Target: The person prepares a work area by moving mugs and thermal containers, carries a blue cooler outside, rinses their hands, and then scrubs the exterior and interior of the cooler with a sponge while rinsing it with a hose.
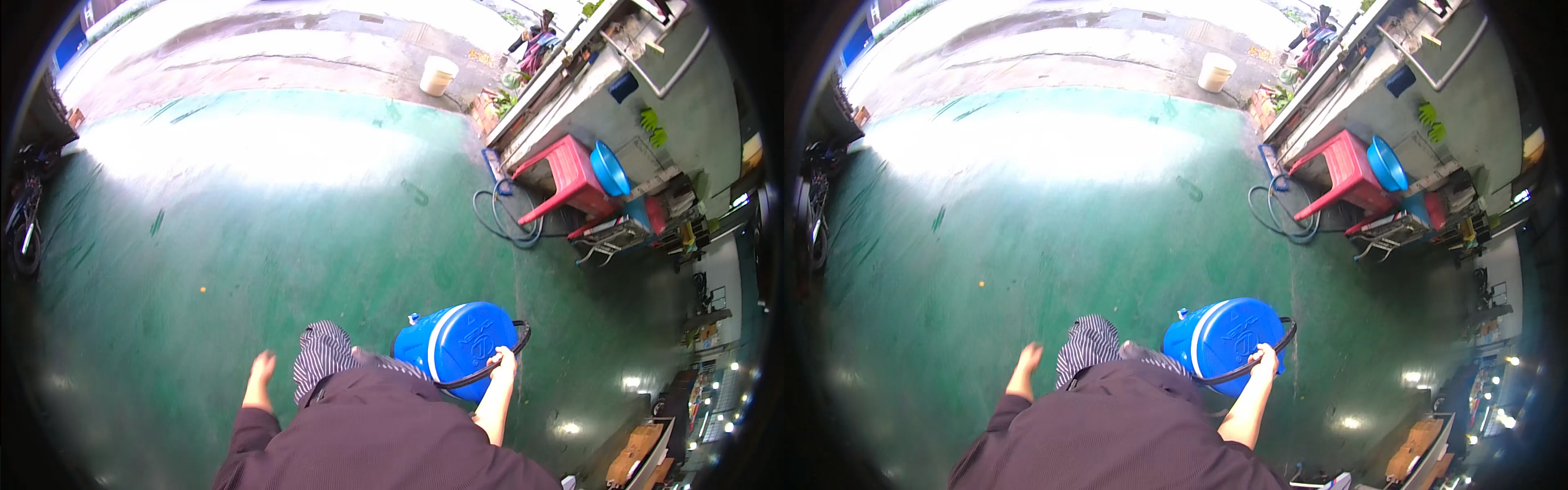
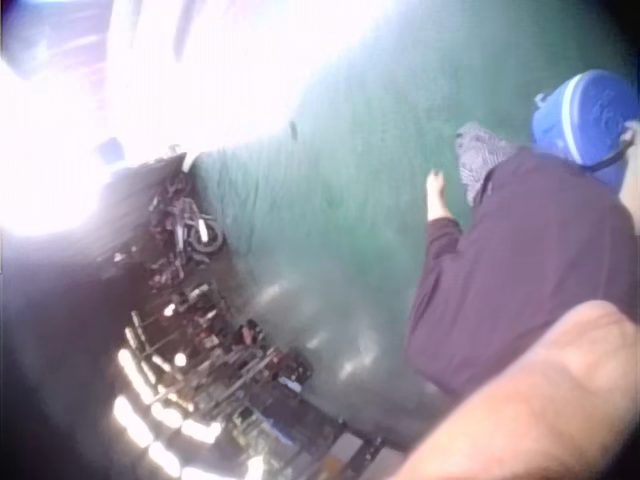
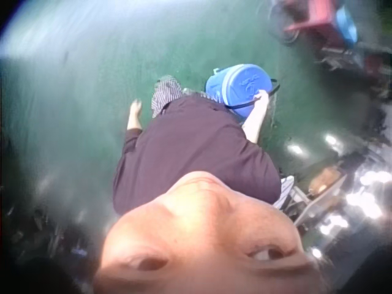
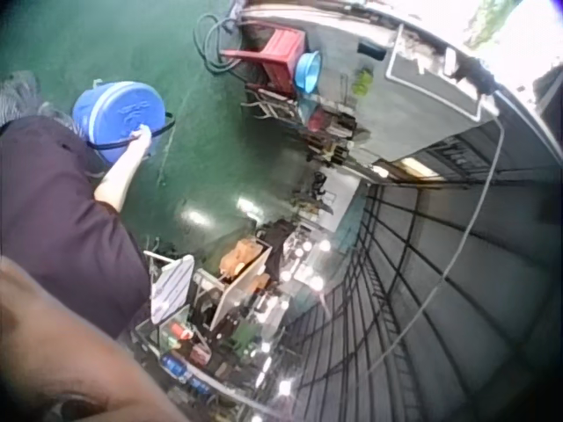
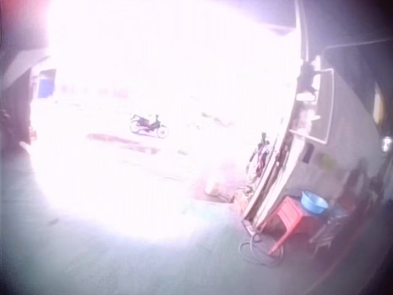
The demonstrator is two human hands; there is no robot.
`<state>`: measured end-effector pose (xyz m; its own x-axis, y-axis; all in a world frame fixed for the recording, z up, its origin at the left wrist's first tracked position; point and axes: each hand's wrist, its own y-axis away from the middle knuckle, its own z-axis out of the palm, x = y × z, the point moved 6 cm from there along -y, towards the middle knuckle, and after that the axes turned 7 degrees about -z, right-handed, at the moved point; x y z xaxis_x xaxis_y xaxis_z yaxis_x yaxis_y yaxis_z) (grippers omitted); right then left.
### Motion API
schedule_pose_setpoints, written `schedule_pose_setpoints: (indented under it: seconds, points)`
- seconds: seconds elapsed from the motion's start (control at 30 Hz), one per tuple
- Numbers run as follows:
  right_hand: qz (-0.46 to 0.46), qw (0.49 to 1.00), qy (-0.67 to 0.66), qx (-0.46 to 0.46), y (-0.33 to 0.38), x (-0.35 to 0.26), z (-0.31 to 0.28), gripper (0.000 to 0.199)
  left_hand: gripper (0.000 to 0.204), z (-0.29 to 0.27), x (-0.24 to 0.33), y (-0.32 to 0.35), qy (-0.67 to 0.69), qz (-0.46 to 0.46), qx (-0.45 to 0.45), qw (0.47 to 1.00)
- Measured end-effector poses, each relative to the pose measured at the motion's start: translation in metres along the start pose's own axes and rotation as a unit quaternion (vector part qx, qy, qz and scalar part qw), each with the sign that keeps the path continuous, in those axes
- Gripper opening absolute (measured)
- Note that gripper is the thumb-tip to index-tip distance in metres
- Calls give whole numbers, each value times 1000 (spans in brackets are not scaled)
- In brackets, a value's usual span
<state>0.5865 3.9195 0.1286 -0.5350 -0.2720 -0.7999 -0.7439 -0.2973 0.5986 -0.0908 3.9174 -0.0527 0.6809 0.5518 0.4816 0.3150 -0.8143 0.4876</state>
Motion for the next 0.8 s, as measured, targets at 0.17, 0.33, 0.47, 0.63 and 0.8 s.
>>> schedule_pose_setpoints:
  seconds: [0.17, 0.33, 0.47, 0.63, 0.8]
  points:
    - [-14, 999, 7, 31, -40, -55, 140, 11, 32, -13, -142, 30, -309, -194, -339, 867]
    - [-51, 998, -15, 26, -81, -115, 327, 13, 28, -148, -81, -189, -207, -312, -160, 913]
    - [-74, 995, -11, 72, -94, -179, 431, 9, 23, -299, 190, -495, -211, 63, 201, 955]
    - [-139, 989, 5, 52, -138, -237, 599, 9, 11, -443, 624, -697, -131, 320, 178, 921]
    - [-107, 993, 4, 48, -225, -298, 800, 11, 12, -375, 754, -880, 73, 330, 167, 926]
